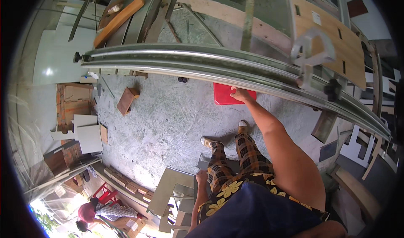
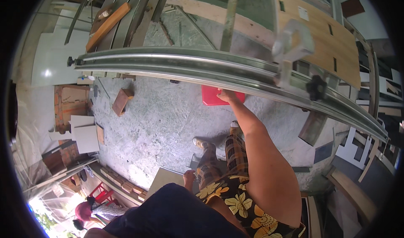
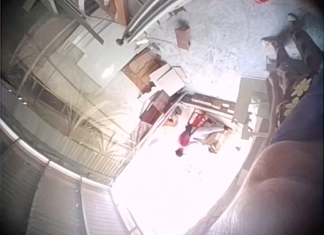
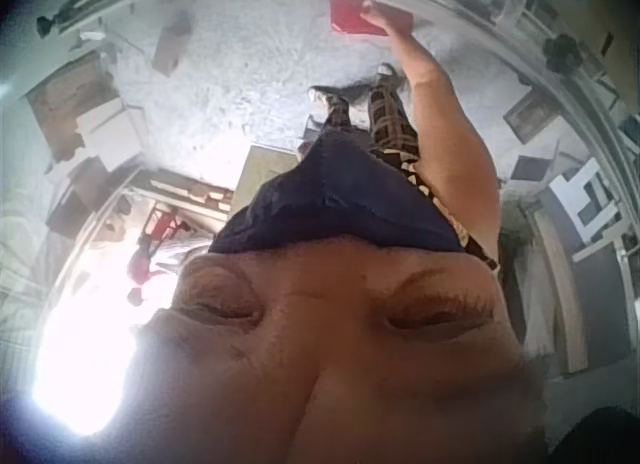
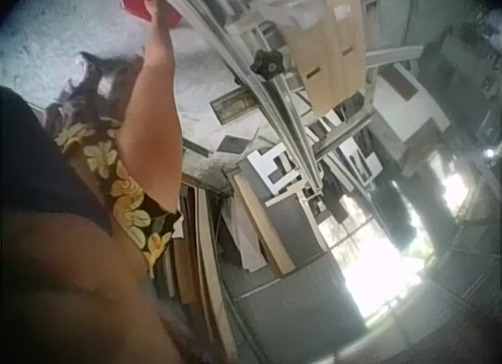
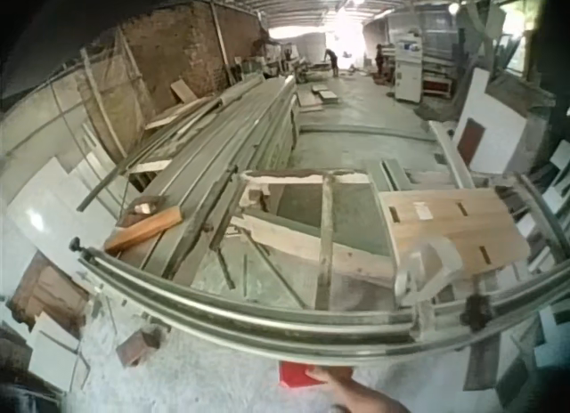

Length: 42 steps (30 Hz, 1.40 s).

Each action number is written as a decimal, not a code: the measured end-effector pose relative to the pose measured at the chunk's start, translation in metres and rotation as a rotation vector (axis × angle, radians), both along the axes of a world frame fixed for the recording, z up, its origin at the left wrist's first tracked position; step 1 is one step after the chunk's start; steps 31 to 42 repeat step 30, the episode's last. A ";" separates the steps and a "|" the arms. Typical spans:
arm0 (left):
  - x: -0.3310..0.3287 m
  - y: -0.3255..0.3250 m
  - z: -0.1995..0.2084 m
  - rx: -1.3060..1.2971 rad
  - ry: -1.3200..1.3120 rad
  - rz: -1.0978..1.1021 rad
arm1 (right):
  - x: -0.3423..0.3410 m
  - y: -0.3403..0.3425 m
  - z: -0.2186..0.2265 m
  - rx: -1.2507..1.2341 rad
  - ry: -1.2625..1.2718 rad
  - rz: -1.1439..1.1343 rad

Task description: The recorder uses a mallet and a metal tool to join wooden pieces on a sliding table saw within a manufacturing workshop.

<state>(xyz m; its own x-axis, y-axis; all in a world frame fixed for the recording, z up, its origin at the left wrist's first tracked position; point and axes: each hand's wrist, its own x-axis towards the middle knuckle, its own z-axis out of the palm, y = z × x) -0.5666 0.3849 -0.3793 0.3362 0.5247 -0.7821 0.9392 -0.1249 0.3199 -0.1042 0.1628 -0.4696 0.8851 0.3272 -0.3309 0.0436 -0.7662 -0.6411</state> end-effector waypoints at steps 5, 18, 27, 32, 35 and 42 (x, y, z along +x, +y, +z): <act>-0.030 0.018 -0.003 0.042 -0.157 0.089 | 0.011 0.039 -0.019 -0.069 0.050 0.215; -0.065 0.022 -0.019 0.061 -0.093 0.166 | -0.021 0.084 -0.001 -0.218 0.282 0.477; 0.059 0.104 0.017 0.174 -0.350 0.097 | -0.139 0.156 0.088 0.124 0.189 0.419; 0.090 0.146 0.055 0.223 -0.531 0.088 | -0.164 0.198 0.126 0.166 0.239 0.545; 0.090 0.146 0.055 0.223 -0.531 0.088 | -0.164 0.198 0.126 0.166 0.239 0.545; 0.090 0.146 0.055 0.223 -0.531 0.088 | -0.164 0.198 0.126 0.166 0.239 0.545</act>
